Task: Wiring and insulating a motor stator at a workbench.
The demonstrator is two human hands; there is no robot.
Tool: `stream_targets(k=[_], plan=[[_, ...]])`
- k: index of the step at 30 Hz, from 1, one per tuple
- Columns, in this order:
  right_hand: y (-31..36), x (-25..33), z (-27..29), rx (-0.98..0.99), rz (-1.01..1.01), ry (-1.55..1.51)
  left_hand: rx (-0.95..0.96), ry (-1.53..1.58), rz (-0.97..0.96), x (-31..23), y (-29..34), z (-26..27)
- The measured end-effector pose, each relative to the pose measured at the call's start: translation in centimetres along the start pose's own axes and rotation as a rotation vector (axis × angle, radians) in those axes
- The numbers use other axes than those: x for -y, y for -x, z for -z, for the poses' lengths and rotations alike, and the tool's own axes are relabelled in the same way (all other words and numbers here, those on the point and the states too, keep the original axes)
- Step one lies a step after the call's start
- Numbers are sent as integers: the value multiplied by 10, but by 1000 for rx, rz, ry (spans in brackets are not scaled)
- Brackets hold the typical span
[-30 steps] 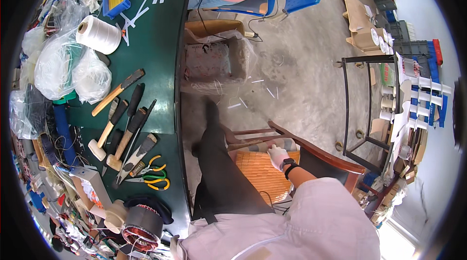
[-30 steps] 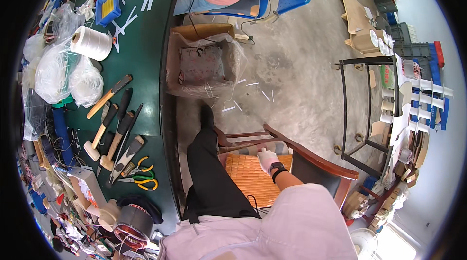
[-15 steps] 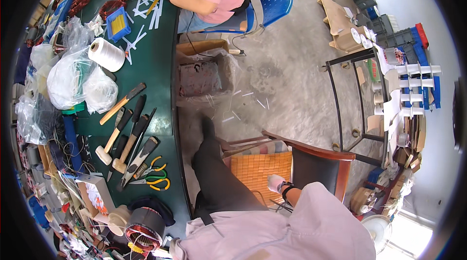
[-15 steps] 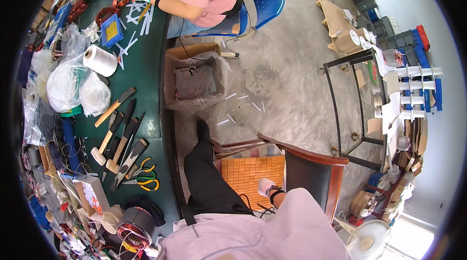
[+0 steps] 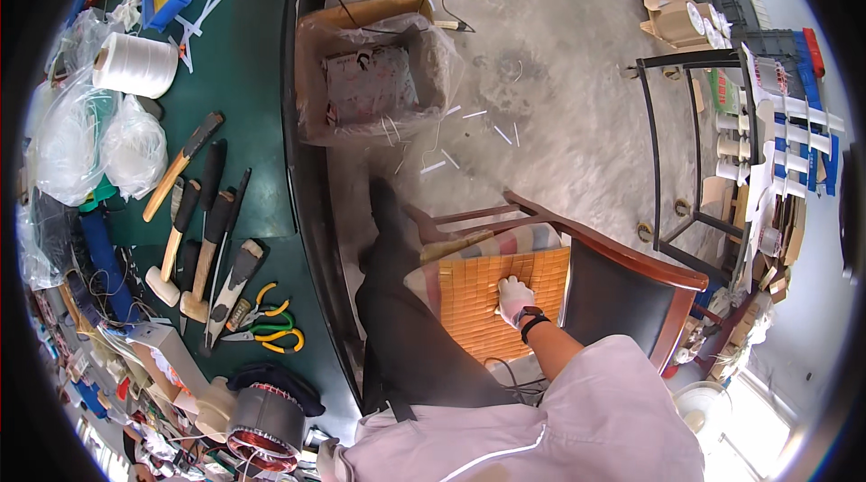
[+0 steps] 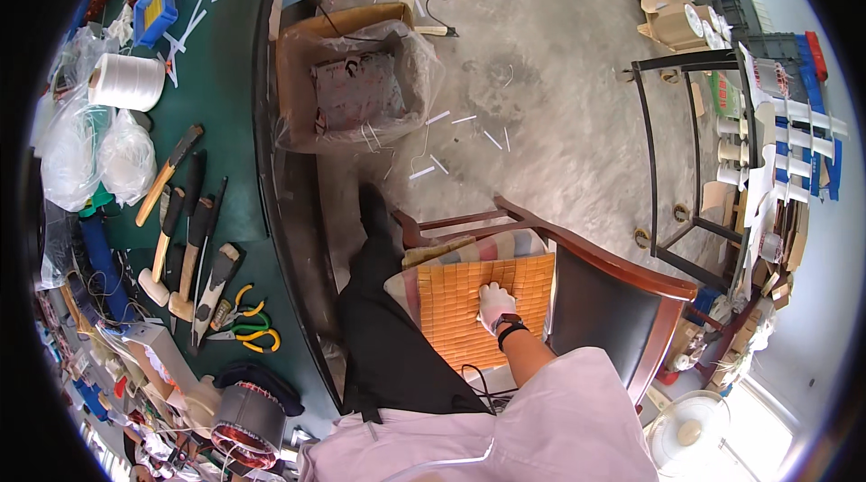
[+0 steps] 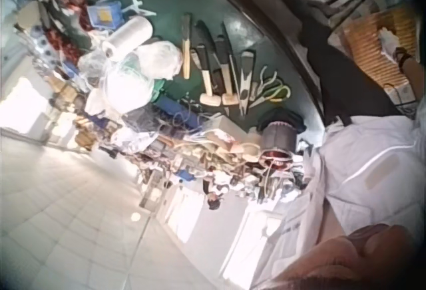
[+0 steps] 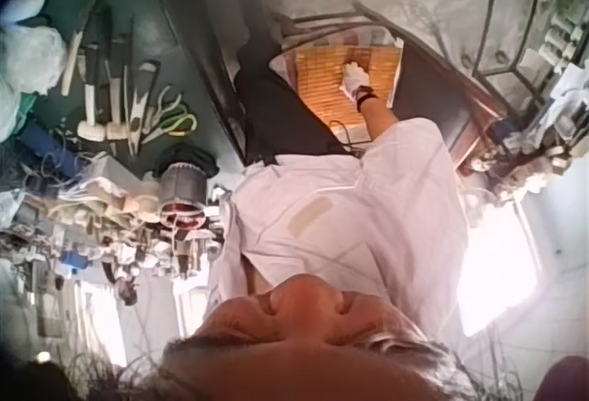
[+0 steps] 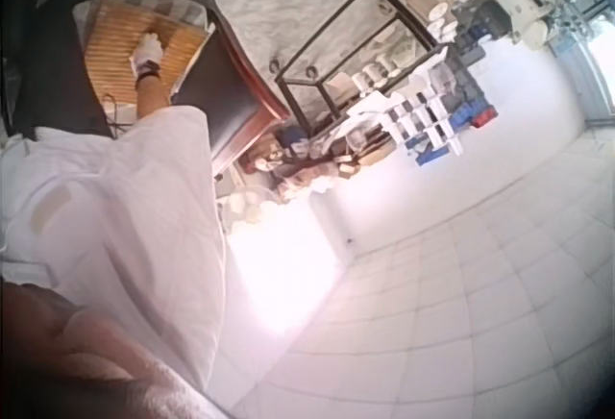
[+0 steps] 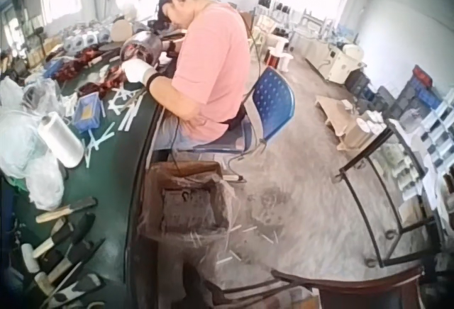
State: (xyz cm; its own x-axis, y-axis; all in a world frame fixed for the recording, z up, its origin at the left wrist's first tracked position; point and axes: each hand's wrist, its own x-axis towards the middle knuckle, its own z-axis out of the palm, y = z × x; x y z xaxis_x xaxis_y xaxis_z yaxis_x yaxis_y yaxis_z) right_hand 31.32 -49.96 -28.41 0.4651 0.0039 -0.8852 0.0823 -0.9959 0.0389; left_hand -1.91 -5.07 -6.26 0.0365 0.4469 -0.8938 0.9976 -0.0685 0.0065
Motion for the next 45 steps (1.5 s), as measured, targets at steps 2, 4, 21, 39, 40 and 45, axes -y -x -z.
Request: stream_targets(k=[2, 4, 21, 39, 40, 45], plan=[[-6, -4, -4, -31, 7, -7, 14, -2, -5, -6, -5, -1], [-11, -5, -9, -34, 9, -5, 27, 6, -15, -13, -7, -2], [-26, 169, -13, 442, 775, 204, -18, 215, 148, 21, 12, -40], [-11, 101, 44, 356, 673, 496, -71, 419, 55, 45, 15, -57], [-8, 97, 38, 448, 652, 534, -55, 354, 103, 44, 15, -58], [-11, 75, 12, 440, 546, 752, -100, 412, 30, 65, 18, -67]])
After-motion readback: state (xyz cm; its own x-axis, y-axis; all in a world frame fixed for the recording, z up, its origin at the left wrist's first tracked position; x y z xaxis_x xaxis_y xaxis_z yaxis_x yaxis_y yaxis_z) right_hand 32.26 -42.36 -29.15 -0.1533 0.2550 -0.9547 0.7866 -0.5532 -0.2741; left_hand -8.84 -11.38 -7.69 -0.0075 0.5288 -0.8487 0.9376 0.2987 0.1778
